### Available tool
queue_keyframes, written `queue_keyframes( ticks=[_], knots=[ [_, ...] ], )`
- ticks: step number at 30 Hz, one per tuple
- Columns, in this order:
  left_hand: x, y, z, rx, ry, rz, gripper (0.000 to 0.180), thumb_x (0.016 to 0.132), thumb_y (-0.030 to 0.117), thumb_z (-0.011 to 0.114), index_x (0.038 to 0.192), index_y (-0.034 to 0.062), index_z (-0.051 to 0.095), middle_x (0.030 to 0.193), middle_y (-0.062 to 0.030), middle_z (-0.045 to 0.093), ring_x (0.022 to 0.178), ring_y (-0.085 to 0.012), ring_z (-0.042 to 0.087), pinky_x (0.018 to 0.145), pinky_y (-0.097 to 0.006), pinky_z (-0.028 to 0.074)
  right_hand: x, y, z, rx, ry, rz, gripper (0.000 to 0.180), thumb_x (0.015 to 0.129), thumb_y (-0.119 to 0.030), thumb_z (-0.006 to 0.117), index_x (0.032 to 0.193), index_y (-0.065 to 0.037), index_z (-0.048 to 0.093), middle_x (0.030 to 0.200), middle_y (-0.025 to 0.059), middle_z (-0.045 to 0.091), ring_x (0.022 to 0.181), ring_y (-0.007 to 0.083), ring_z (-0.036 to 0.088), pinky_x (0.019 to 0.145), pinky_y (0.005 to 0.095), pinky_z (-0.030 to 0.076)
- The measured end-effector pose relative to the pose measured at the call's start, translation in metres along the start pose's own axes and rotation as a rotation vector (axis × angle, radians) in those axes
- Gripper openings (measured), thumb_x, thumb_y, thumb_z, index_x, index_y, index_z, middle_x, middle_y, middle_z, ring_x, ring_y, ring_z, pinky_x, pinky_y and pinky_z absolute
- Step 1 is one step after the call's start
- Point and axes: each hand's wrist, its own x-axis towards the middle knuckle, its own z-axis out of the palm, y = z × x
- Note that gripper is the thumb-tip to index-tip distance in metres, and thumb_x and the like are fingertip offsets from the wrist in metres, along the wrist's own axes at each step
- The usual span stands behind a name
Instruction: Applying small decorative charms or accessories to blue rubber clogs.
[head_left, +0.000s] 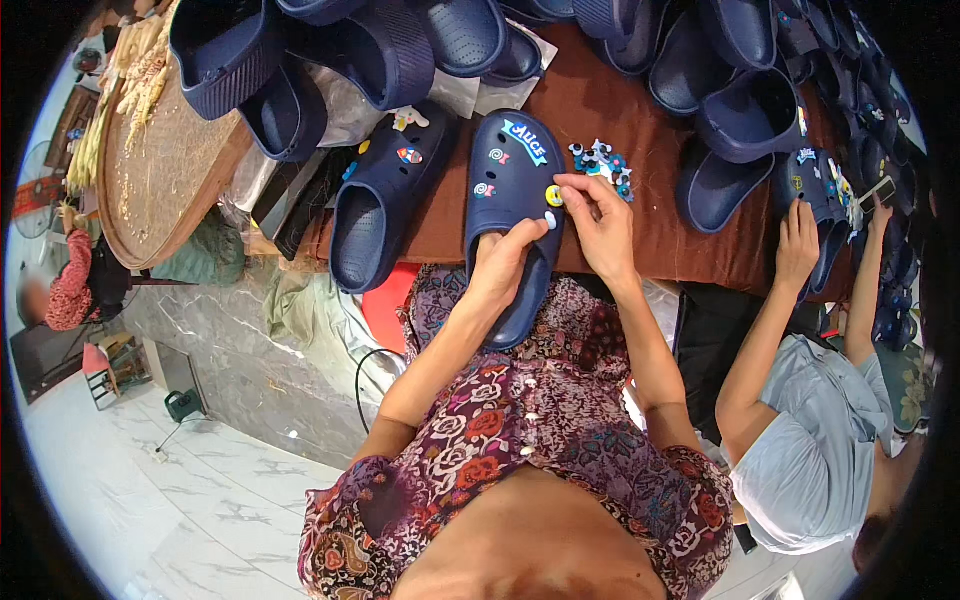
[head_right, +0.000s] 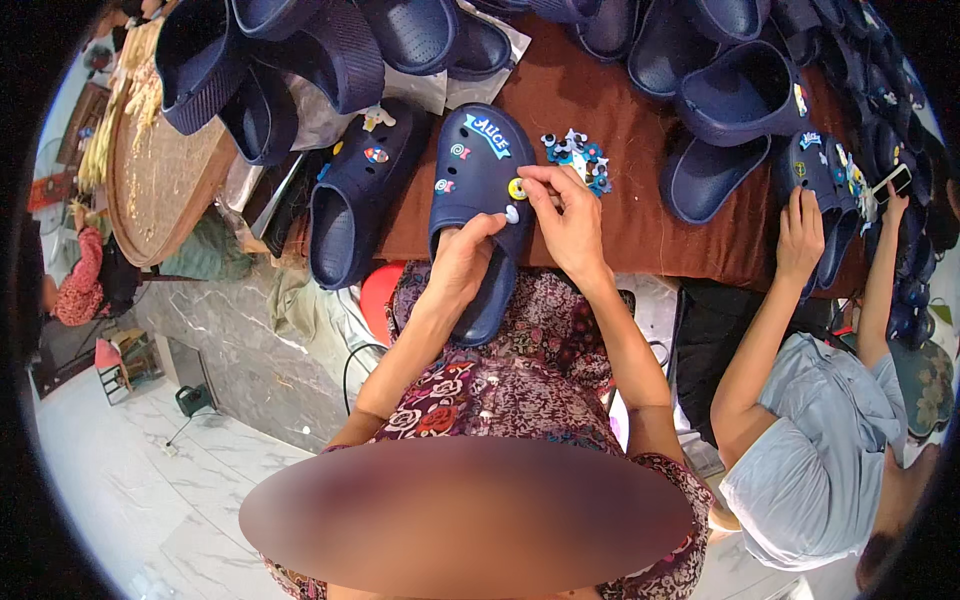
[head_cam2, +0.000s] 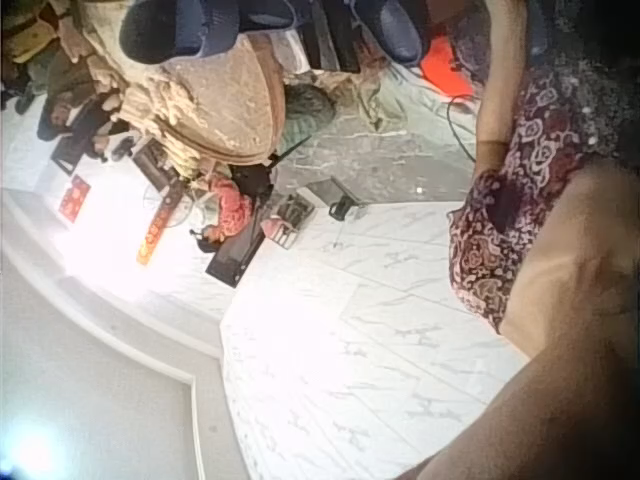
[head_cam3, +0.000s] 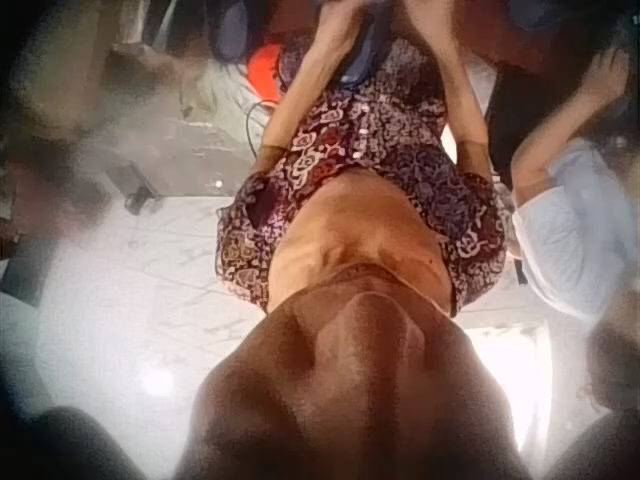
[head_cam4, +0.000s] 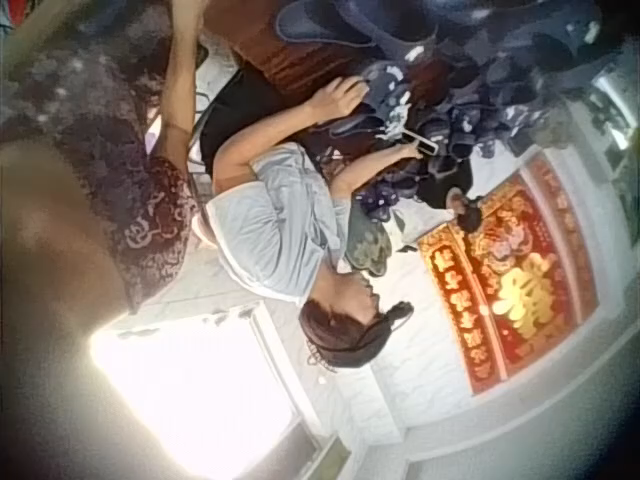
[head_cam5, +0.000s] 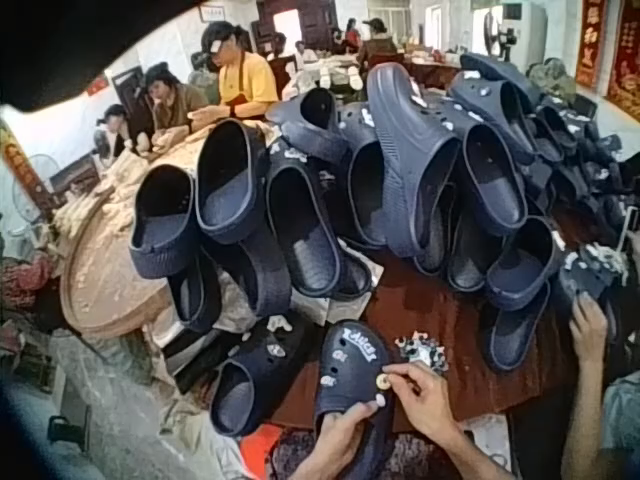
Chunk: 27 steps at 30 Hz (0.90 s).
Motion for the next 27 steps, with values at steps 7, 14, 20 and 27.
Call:
queue_keyframes(
  ticks=[7,14,20,27],
  knots=[
    [-0.002,-0.001,0.007,-0.044,0.034,0.082,0.017,0.085,0.003,0.066,0.101,0.0000,0.064,0.097,-0.0036,0.067,0.094,-0.0129,0.063,0.091,-0.030,0.048,0.003,0.021,-0.001,0.243,-0.040,0.030,0.020,0.092,-0.012,0.069,0.108,0.000,0.072,0.097,0.0057,0.065,0.090,0.0128,0.066,0.078,0.0247,0.053],
    [-0.001,0.000,0.004,-0.031,-0.004,0.086,0.026,0.083,0.004,0.067,0.108,0.0002,0.062,0.102,-0.0047,0.066,0.095,-0.0136,0.062,0.090,-0.031,0.048,0.013,0.022,-0.009,0.345,-0.213,0.188,0.019,0.092,-0.008,0.068,0.109,-0.002,0.074,0.103,0.0046,0.068,0.092,0.0099,0.062,0.081,0.0227,0.050],
    [0.002,0.000,0.000,0.027,-0.023,0.050,0.046,0.082,0.003,0.066,0.126,-0.0018,0.052,0.115,-0.0060,0.060,0.102,-0.0143,0.059,0.091,-0.029,0.048,0.010,0.022,-0.006,0.384,-0.168,0.090,0.015,0.092,-0.006,0.068,0.105,0.000,0.072,0.098,0.0051,0.068,0.092,0.0114,0.065,0.081,0.0241,0.052],
    [-0.001,-0.001,0.003,0.044,-0.003,0.095,0.044,0.082,0.004,0.067,0.123,-0.0022,0.054,0.112,-0.0054,0.060,0.099,-0.0129,0.058,0.088,-0.028,0.047,0.018,0.013,-0.015,0.261,-0.244,0.132,0.011,0.092,-0.006,0.066,0.098,0.002,0.071,0.097,0.0057,0.069,0.091,0.0123,0.066,0.083,0.0260,0.052]
  ],
)
